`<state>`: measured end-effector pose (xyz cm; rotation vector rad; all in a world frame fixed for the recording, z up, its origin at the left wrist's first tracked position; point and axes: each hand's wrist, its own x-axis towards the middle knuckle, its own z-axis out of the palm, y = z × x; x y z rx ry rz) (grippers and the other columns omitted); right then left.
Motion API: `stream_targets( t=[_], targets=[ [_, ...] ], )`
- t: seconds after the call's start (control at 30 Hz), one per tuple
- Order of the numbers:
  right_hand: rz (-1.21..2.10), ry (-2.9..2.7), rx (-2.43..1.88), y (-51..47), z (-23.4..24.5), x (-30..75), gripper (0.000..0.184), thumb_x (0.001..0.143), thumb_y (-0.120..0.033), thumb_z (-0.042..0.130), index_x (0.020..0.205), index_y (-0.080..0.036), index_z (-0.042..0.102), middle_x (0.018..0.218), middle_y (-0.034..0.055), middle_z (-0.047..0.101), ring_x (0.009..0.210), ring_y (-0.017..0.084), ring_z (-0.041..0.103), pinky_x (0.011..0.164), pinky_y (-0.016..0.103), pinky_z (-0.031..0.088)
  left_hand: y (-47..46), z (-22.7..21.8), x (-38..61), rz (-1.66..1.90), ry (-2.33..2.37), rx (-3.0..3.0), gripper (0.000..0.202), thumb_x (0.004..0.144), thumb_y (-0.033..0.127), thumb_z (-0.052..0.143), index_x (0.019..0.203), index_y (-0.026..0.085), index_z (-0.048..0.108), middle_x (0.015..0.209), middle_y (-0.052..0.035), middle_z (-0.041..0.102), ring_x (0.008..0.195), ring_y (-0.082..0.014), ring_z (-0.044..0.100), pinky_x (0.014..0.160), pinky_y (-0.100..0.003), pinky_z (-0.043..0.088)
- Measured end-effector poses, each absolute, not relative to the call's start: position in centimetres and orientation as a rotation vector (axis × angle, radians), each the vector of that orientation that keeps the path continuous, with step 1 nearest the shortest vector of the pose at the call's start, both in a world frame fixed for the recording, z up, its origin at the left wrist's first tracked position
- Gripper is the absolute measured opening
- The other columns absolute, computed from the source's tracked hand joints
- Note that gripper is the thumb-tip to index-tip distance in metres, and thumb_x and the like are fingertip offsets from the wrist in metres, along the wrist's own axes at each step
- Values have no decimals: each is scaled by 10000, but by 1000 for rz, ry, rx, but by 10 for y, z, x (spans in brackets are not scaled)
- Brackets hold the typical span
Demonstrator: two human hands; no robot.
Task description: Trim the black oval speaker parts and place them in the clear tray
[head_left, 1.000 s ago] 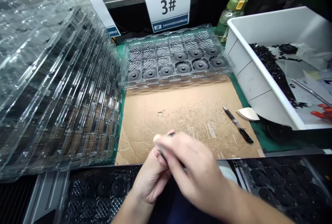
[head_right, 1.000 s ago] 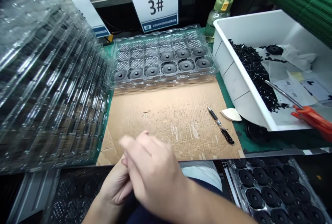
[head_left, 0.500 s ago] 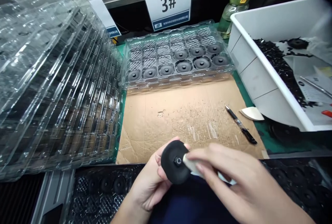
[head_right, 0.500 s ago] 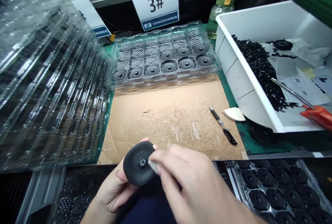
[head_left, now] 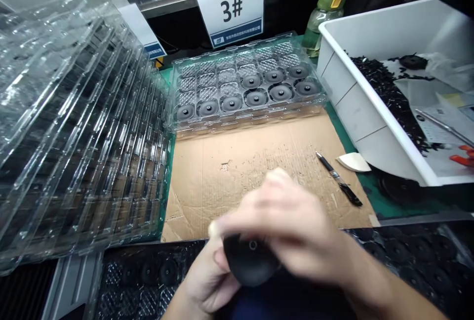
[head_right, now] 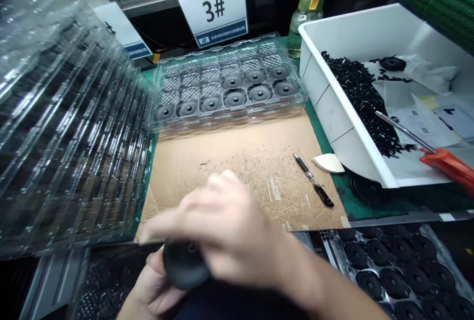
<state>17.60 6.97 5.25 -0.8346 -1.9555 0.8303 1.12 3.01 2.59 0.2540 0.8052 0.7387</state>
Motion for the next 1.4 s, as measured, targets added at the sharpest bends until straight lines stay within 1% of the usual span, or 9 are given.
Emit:
stream_targets(
  t=[0.1, 0.23, 0.37, 0.5, 0.73, 0.87, 1.03, 1.23, 1.4],
  targets=[
    [1088, -1679, -1304, 86, 10, 193, 227, 887, -242, 488, 1038, -202, 653, 955, 22, 706, 820, 163, 645, 682, 275, 495, 35, 24, 6, 700, 639, 187, 542, 569, 349, 814, 1077, 239, 659, 1067, -45, 693, 1007, -290, 648, 860, -370, 543],
    [1009, -1697, -1578, 79, -53, 200, 299, 851, -233, 482, 1093, -193, 652, 988, 85, 672, 862, 238, 647, 726, 374, 529, 39, 19, 0, 801, 584, 157, 583, 665, 327, 754, 1207, 367, 542, 1193, -29, 636, 1114, -308, 590, 936, -415, 491],
    [803, -1708, -1683, 49, -89, 184, 412, 891, -249, 425, 1291, -231, 521, 1277, 139, 479, 1134, 295, 510, 910, 490, 450, 41, 8, -2, 898, 685, 132, 490, 698, 293, 734, 1158, 321, 568, 1227, -42, 610, 1108, -276, 597, 928, -350, 492],
    [729, -1748, -1683, 47, -98, 179, 382, 875, -272, 506, 1251, -215, 549, 1279, 154, 455, 1082, 304, 523, 900, 527, 448, 45, 3, -4, 952, 813, 137, 560, 655, 345, 756, 1171, 295, 545, 1282, -82, 570, 1096, -267, 603, 943, -357, 476],
    [774, -1767, -1514, 64, -68, 179, 210, 897, -227, 499, 1063, -157, 607, 991, 102, 583, 880, 203, 599, 767, 360, 524, 46, 3, -1, 1014, 899, 126, 585, 649, 402, 746, 1178, 270, 532, 1218, -103, 610, 1074, -269, 612, 987, -424, 432],
    [888, -1785, -1420, 47, -60, 159, 121, 883, -200, 514, 947, -177, 614, 876, 51, 622, 787, 165, 617, 691, 277, 523, 47, 1, 1, 1036, 898, 129, 603, 634, 384, 764, 1181, 231, 560, 1213, -102, 618, 1111, -265, 584, 972, -385, 448],
    [889, -1619, -1497, 52, -55, 163, 126, 915, -230, 468, 923, -162, 574, 859, 61, 633, 782, 175, 622, 675, 285, 508, 46, 3, 0, 1001, 920, 166, 593, 612, 381, 779, 1160, 241, 599, 1227, -82, 615, 1112, -251, 581, 885, -296, 489],
    [776, -1526, -1335, 56, 17, 150, 220, 935, -195, 447, 1139, -184, 528, 1013, 66, 631, 901, 166, 597, 769, 298, 490, 45, 8, 11, 1004, 945, 219, 588, 595, 370, 793, 1140, 242, 616, 1121, -51, 664, 1048, -208, 610, 847, -245, 507],
    [822, -1877, -1100, 53, 49, 129, 213, 915, -123, 411, 1001, -132, 606, 840, 58, 631, 760, 173, 550, 700, 317, 430, 43, 15, 12, 1014, 984, 209, 492, 633, 233, 787, 1098, 283, 632, 1036, -2, 698, 974, -165, 642, 852, -226, 516]
  ],
)
